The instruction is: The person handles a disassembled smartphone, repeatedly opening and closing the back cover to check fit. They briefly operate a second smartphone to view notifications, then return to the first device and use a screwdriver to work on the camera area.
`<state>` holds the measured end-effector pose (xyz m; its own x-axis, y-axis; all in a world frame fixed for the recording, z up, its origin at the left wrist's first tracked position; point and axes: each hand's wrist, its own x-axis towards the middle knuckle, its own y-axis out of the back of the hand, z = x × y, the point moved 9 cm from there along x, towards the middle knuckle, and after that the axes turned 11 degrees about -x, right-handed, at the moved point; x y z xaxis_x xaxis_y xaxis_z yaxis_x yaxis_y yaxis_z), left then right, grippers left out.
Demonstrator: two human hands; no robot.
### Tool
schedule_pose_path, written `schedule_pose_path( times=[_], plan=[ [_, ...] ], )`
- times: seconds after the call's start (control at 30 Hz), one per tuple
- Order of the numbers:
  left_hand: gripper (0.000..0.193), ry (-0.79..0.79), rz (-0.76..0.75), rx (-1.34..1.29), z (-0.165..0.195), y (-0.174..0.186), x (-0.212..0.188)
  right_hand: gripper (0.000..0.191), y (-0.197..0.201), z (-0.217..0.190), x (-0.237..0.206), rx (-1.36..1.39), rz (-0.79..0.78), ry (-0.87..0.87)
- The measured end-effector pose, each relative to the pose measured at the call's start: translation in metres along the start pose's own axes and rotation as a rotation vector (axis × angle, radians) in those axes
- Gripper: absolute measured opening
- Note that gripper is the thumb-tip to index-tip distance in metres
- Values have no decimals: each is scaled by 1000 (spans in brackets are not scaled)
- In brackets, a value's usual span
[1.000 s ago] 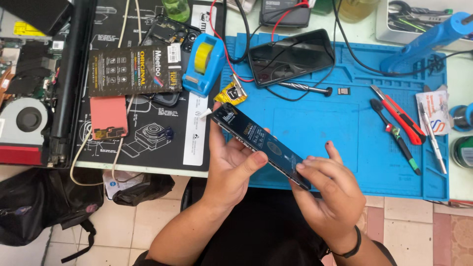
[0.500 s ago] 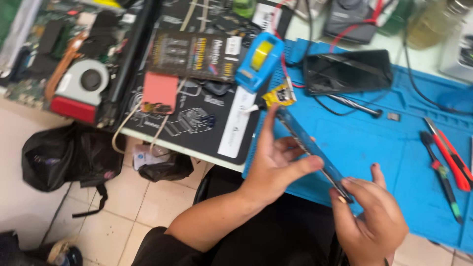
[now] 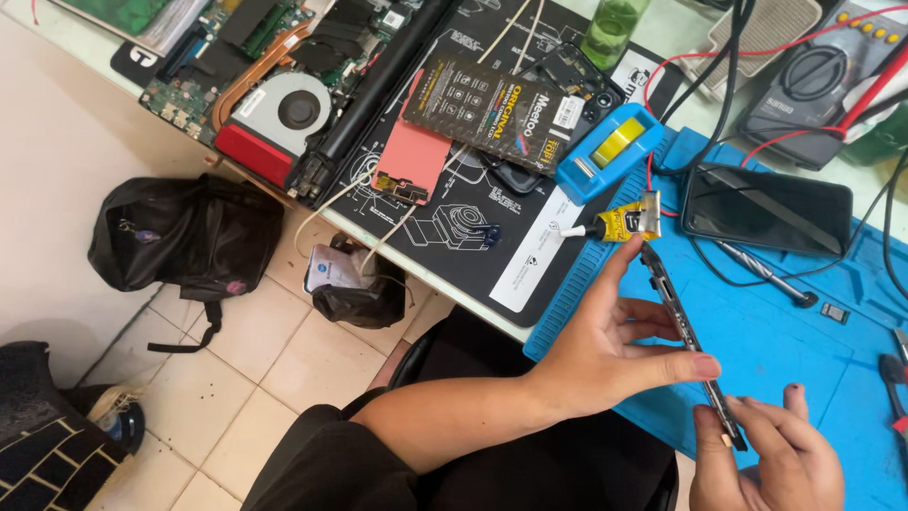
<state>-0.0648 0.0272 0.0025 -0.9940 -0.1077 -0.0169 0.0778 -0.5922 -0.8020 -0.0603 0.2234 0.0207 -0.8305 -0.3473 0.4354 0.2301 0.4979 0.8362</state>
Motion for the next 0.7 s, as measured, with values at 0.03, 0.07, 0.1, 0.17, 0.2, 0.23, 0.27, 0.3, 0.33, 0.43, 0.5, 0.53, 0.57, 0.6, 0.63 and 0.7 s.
schedule_pose_path(
  times=[0.03, 0.07, 0.1, 0.17, 0.2, 0.23, 0.27, 0.3, 0.33, 0.43, 0.5, 0.53, 0.57, 0.6, 0.63, 0.7],
  plan=[
    [125, -2, 1, -8, 0, 0, 0, 30, 0, 0, -2, 6, 10, 14],
    [125, 0, -1, -18, -1, 1, -1, 30, 0, 0, -3, 14, 16, 40],
    [125, 2, -5, -26, -1, 1, -1, 30, 1, -1, -5, 21, 42, 47],
    [126, 14, -10, -40, -4, 1, -1, 28, 2, -5, -9, 37, 113, 43],
    [126, 21, -13, -47, -6, 1, -2, 27, 3, -7, -11, 39, 139, 34],
    [125, 13, -24, -30, -6, 1, -2, 26, 3, -11, -11, 42, 165, 24],
    [124, 4, -35, -11, -6, -1, -3, 26, 4, -14, -10, 39, 173, 14],
    [122, -5, -48, 8, -6, -2, -3, 27, 5, -19, -9, 32, 177, 9],
    [122, -2, -47, 12, -6, -2, -4, 27, 7, -24, -7, 25, 182, 4],
    [122, -11, -41, 41, -7, -1, -5, 29, 11, -40, 4, 9, 187, -8],
    [123, -28, -47, 86, -5, 2, -6, 30, 14, -49, 10, 15, 207, -41],
    [122, -41, -24, 113, -4, 6, -7, 29, 14, -54, 12, 43, 216, -41],
    [122, -42, -12, 135, -3, 10, -9, 28, 15, -59, 14, 57, 229, -52],
    [121, -28, -11, 149, -5, 11, -11, 28, 18, -61, 14, 56, 246, -73],
    [122, -38, 5, 209, -5, 13, -13, 28, 20, -63, 13, 50, 254, -98],
    [122, -63, 7, 251, -1, 17, -14, 29, 19, -66, 14, 88, 263, -110]
  ],
)
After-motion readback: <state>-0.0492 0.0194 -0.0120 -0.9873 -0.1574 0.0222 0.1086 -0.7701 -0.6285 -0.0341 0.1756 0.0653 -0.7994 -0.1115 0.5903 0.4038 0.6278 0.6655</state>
